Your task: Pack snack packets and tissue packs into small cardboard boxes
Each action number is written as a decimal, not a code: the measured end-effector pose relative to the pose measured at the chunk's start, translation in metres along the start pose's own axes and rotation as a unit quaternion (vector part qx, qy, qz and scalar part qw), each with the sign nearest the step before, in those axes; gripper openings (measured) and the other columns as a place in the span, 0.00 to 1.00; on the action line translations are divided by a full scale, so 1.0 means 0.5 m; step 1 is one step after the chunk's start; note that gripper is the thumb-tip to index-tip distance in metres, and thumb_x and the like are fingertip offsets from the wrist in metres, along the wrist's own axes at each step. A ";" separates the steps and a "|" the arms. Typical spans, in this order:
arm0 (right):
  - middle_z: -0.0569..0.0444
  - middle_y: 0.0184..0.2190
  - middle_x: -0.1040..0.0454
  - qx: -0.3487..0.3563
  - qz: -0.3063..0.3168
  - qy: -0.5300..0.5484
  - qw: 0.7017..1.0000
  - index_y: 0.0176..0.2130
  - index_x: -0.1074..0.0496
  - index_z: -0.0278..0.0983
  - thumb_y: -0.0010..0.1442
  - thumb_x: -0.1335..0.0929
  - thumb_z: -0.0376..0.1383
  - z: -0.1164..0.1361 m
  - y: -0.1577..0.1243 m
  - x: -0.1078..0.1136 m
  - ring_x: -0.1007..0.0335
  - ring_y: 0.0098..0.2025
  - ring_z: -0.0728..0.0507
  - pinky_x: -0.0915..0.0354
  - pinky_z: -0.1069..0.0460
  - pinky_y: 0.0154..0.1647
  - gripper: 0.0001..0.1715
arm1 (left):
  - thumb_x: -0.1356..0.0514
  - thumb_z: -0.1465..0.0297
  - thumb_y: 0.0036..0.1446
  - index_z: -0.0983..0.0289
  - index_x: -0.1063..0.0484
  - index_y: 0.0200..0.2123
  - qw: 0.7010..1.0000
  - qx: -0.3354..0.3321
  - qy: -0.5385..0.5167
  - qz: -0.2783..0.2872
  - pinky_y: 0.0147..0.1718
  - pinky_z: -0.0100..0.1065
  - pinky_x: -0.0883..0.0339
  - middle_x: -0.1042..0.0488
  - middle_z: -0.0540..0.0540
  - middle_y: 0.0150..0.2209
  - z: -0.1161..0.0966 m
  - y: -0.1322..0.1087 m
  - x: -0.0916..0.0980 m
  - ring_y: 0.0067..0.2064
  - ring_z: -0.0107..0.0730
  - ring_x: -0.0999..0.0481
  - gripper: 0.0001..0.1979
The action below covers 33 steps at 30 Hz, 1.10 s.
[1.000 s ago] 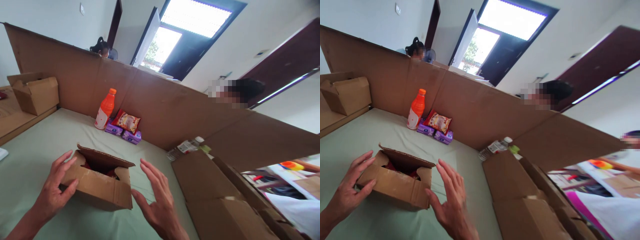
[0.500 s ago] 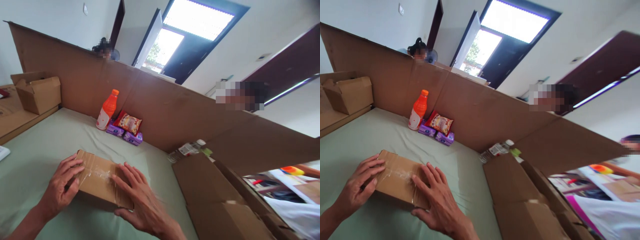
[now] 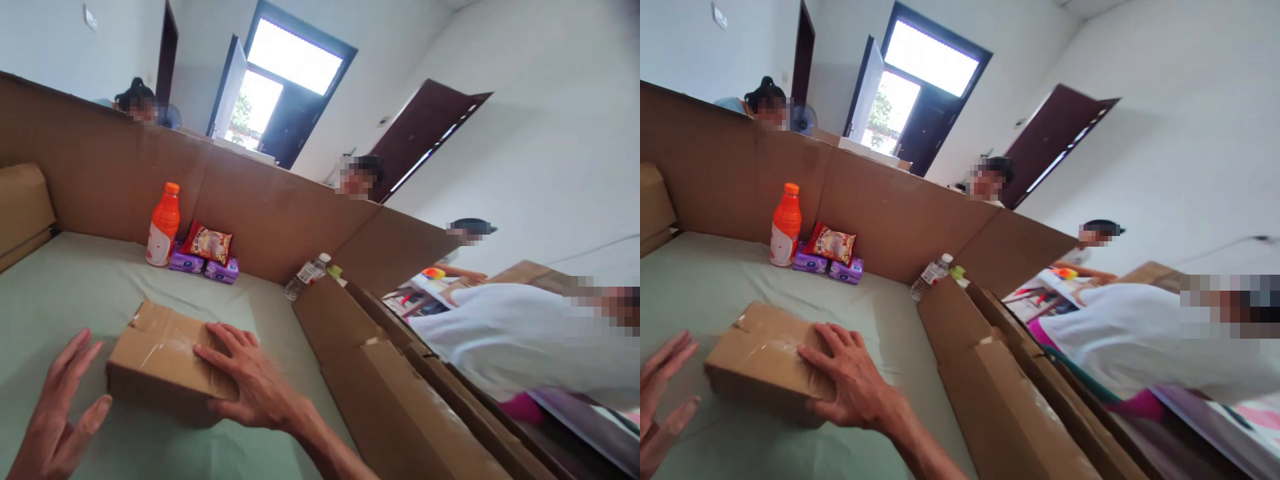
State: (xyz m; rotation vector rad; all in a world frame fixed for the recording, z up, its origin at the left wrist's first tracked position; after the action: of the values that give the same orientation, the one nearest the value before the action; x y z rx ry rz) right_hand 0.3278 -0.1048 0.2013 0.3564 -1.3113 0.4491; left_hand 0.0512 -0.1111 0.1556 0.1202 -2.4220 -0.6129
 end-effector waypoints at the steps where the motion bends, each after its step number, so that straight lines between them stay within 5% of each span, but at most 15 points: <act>1: 0.40 0.69 0.43 -0.030 -0.013 -0.007 0.999 0.66 0.36 0.46 0.50 0.24 0.48 -0.031 -0.016 0.001 0.47 0.68 0.29 0.46 0.32 0.63 0.47 | 0.50 0.57 0.66 0.50 0.43 0.66 1.000 -0.003 0.011 0.004 0.62 0.63 0.38 0.47 0.56 0.71 0.014 -0.003 -0.007 0.69 0.58 0.43 0.26; 5: 0.39 0.68 0.41 -0.221 -0.067 -0.059 0.971 0.66 0.36 0.43 0.59 0.29 0.47 -0.199 -0.086 0.012 0.44 0.66 0.29 0.42 0.33 0.59 0.39 | 0.44 0.55 0.62 0.53 0.38 0.63 0.995 -0.043 0.087 0.025 0.52 0.56 0.26 0.40 0.60 0.66 0.104 -0.016 -0.061 0.63 0.57 0.31 0.27; 9: 0.43 0.67 0.40 -0.466 -0.086 -0.119 0.872 0.67 0.38 0.44 0.65 0.35 0.49 -0.359 -0.151 0.036 0.43 0.65 0.29 0.39 0.34 0.57 0.34 | 0.43 0.59 0.62 0.54 0.33 0.58 0.988 -0.059 0.134 0.040 0.46 0.48 0.21 0.35 0.61 0.64 0.170 -0.032 -0.114 0.57 0.52 0.24 0.22; 14: 0.38 0.63 0.36 -0.559 -0.089 -0.130 0.814 0.67 0.41 0.40 0.67 0.39 0.51 -0.449 -0.175 0.053 0.36 0.61 0.26 0.38 0.31 0.54 0.35 | 0.44 0.58 0.61 0.54 0.28 0.54 0.986 -0.082 0.144 0.035 0.42 0.49 0.20 0.30 0.60 0.61 0.174 -0.041 -0.127 0.53 0.53 0.21 0.19; 17: 0.39 0.62 0.35 -0.568 -0.079 -0.131 0.809 0.67 0.41 0.42 0.67 0.39 0.52 -0.468 -0.184 0.050 0.36 0.61 0.26 0.38 0.32 0.54 0.35 | 0.44 0.59 0.61 0.55 0.25 0.51 0.986 -0.083 0.142 0.006 0.47 0.52 0.22 0.28 0.60 0.60 0.173 -0.043 -0.122 0.54 0.53 0.21 0.17; 27: 0.38 0.58 0.30 -0.579 -0.053 -0.145 0.801 0.61 0.33 0.42 0.65 0.39 0.52 -0.468 -0.203 0.045 0.32 0.57 0.24 0.37 0.32 0.50 0.31 | 0.43 0.64 0.61 0.56 0.24 0.52 0.986 -0.056 0.151 0.049 0.54 0.50 0.26 0.31 0.59 0.63 0.174 -0.058 -0.136 0.59 0.50 0.26 0.17; 29: 0.33 0.57 0.30 -0.546 -0.109 -0.206 0.805 0.60 0.32 0.37 0.64 0.37 0.52 -0.442 -0.199 0.061 0.34 0.59 0.21 0.38 0.30 0.50 0.33 | 0.43 0.65 0.60 0.58 0.24 0.51 0.986 -0.051 0.147 0.056 0.54 0.51 0.25 0.30 0.61 0.62 0.160 -0.056 -0.133 0.59 0.50 0.25 0.17; 33: 0.26 0.63 0.38 -0.379 -0.325 -0.287 0.818 0.64 0.37 0.34 0.66 0.39 0.51 -0.356 -0.170 0.068 0.45 0.67 0.20 0.42 0.27 0.56 0.36 | 0.41 0.71 0.55 0.62 0.23 0.50 0.990 -0.022 0.116 0.071 0.54 0.53 0.26 0.30 0.65 0.62 0.118 -0.059 -0.123 0.59 0.52 0.25 0.19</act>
State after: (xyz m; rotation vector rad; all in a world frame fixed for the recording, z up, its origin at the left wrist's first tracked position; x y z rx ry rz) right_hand 0.5271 -0.0863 0.1948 0.2398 -1.7168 -0.8243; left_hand 0.0627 -0.0995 0.0669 -0.0014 -2.1701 -0.5551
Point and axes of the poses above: each hand's wrist, its own y-axis towards the middle knuckle, its own x-axis out of the back of the hand, z = x × y, the point moved 6 cm from there along y, towards the middle knuckle
